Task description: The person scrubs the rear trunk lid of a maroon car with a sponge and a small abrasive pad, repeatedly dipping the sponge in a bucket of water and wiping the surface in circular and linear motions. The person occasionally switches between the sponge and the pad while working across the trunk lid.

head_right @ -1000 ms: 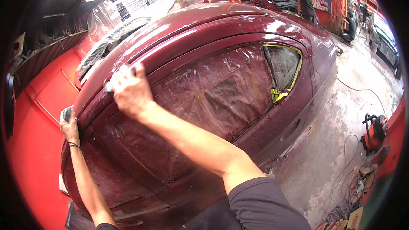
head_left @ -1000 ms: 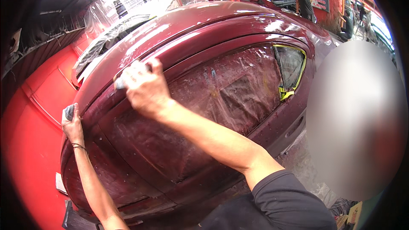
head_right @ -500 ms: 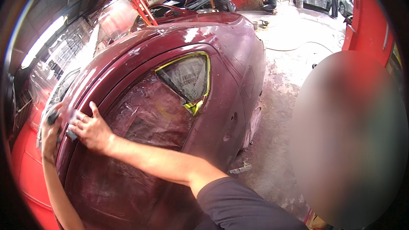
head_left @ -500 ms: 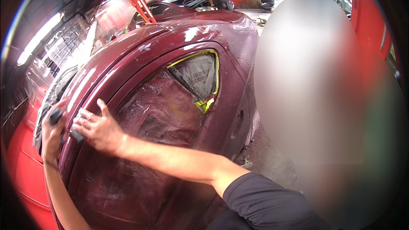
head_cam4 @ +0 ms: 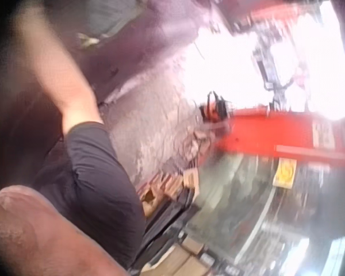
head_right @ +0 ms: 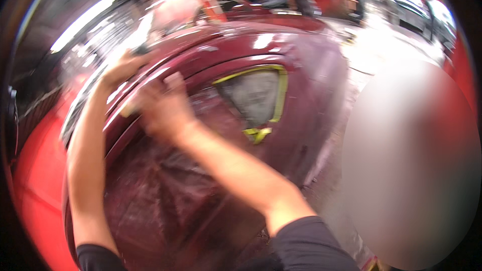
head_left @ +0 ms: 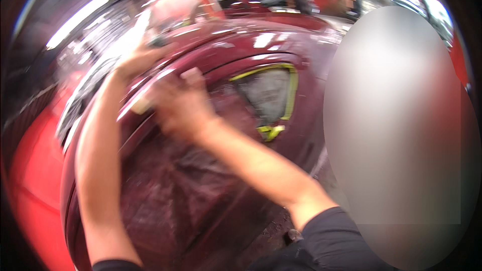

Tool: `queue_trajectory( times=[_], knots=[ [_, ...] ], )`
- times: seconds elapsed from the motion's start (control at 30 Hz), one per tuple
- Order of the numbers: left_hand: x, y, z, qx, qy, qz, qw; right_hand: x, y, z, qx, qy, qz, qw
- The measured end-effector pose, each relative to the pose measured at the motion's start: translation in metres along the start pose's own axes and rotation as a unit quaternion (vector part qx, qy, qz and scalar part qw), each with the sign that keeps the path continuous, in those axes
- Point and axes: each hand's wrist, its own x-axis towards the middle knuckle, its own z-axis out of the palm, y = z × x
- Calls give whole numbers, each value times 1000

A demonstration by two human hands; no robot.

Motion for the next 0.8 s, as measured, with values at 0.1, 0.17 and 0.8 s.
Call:
queue_trajectory(
  times=[0.1,0.17,0.8],
  knots=[
    [45,-14,-9,92,-11,-56,994,18,117,-18,-50,82,68,993],
    [31,23,-14,116,-36,31,992,15,181,-49,-86,4,287,954],
    [-421,-155,-296,237,71,-283,927,-1,-441,121,182,-17,-169,968]
  ],
)
